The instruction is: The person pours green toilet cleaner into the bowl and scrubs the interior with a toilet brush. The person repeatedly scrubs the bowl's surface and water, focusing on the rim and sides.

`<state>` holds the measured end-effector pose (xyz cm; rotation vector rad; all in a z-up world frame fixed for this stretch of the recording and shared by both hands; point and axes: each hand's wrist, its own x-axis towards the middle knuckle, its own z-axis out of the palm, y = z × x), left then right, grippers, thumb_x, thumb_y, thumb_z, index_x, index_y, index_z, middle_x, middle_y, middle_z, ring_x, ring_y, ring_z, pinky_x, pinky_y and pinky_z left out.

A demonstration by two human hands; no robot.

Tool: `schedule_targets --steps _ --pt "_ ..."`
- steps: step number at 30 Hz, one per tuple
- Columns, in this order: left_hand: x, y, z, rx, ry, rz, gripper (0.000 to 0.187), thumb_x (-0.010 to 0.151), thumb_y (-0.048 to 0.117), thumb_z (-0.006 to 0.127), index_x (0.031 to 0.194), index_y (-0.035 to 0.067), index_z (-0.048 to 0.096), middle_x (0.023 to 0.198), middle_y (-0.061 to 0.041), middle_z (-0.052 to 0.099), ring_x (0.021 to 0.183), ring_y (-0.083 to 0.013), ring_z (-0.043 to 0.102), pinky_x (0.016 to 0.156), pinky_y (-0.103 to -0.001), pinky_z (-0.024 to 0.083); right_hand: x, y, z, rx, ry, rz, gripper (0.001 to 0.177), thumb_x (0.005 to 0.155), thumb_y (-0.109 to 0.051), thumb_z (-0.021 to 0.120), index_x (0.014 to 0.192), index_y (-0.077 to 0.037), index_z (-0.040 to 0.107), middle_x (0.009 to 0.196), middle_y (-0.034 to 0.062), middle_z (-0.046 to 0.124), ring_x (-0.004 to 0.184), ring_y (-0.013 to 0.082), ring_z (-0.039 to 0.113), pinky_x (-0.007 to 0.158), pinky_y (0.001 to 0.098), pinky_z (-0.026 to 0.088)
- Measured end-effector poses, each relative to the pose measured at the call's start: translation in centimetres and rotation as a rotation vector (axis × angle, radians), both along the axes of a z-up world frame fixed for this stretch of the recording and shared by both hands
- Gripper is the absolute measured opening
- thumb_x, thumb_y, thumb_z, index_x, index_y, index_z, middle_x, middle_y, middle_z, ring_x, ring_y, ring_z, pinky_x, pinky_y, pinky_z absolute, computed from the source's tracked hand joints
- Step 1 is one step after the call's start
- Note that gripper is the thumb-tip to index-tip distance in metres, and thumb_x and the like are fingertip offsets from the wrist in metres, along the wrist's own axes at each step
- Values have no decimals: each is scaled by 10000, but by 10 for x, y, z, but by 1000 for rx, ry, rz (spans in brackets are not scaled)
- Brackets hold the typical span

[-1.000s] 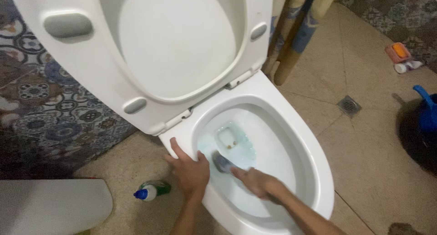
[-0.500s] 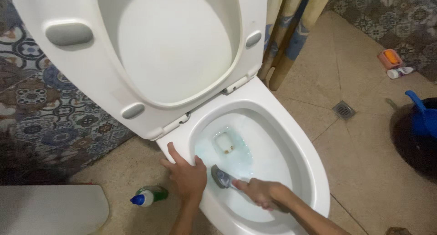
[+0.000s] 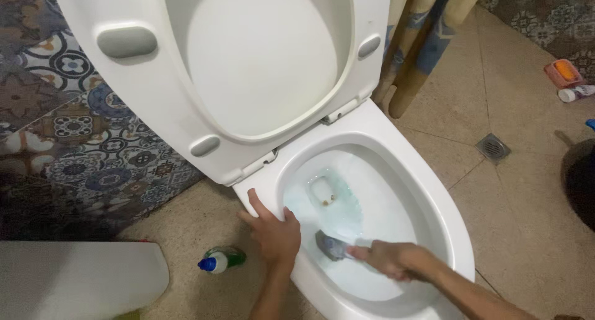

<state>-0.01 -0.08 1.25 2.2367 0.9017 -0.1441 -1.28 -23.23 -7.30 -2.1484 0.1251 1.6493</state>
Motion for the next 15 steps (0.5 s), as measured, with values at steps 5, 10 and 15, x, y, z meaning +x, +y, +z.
schedule_targets --steps 5,10,15 --pt "-1 3 -6 -38 -90 17 895 851 164 670 1562 180 126 1405 -264 297 1067 -486 651 802 -459 666 6 35 -12 -43 -336 -16 921 1012 -740 300 1120 105 650 996 274 717 973 380 718 903 433 518" --pt "-2 0 0 18 -24 -16 883 875 204 683 1571 161 141 1333 -237 376 1043 -453 672 853 -489 623 -20 98 -23 218 -487 -339 837 1019 -674 331 1157 73 683 1014 287 707 971 398 686 862 453 532" --pt "-4 0 2 -94 -139 4 876 848 153 670 1551 151 147 1361 -248 357 1058 -461 659 833 -476 645 -24 77 -8 369 -42 -577 635 1034 -609 267 1203 -70 558 675 39 462 560 194 460 561 392 455"
